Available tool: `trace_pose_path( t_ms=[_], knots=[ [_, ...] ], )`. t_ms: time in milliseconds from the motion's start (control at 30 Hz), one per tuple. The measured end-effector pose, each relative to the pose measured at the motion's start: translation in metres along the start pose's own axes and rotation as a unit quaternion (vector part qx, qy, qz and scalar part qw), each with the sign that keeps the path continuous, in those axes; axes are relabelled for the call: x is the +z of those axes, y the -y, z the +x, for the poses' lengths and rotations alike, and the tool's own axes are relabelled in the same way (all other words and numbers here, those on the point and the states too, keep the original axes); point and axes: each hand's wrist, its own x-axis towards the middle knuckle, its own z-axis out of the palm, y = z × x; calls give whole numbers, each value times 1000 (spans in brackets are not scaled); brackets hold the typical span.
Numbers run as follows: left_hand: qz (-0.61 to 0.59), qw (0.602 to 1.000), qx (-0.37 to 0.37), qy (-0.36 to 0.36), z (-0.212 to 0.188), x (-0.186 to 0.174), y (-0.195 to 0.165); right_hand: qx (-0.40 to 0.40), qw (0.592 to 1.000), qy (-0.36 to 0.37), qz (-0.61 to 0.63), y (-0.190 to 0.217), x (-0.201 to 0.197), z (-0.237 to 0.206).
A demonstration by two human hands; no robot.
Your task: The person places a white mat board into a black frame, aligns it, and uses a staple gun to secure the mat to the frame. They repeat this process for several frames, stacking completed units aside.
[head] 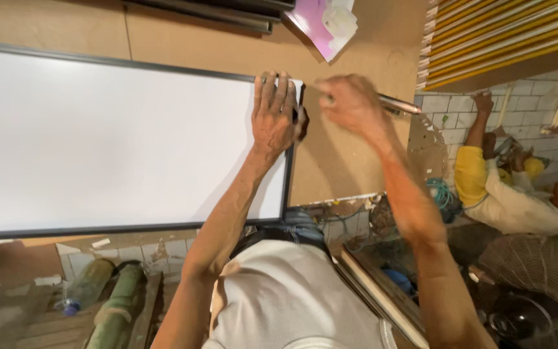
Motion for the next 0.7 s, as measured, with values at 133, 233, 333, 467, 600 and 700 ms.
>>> trace_pose_path(
  t_ms=[133, 233, 333, 467, 600, 700],
  knots=[
    [22, 1000, -8, -14, -7, 9, -8, -95, 979, -129, -129, -46, -47, -39],
    [37, 999, 0, -33, -6, 10, -10, 182, 964, 181, -76, -75, -47, -34],
    [61, 998, 6, -32, -8, 10, -10, 148, 962, 214, -81, -90, -33, -27],
    [58, 997, 4, -49, -10, 13, -10, 63, 965, 238, -93, -97, -29, -14],
    [65, 997, -11, -40, -11, 13, -9, 41, 943, 302, -131, -90, -36, 19],
    [60, 997, -11, -41, -10, 11, -9, -28, 956, 276, -98, -80, -39, 44]
  ],
)
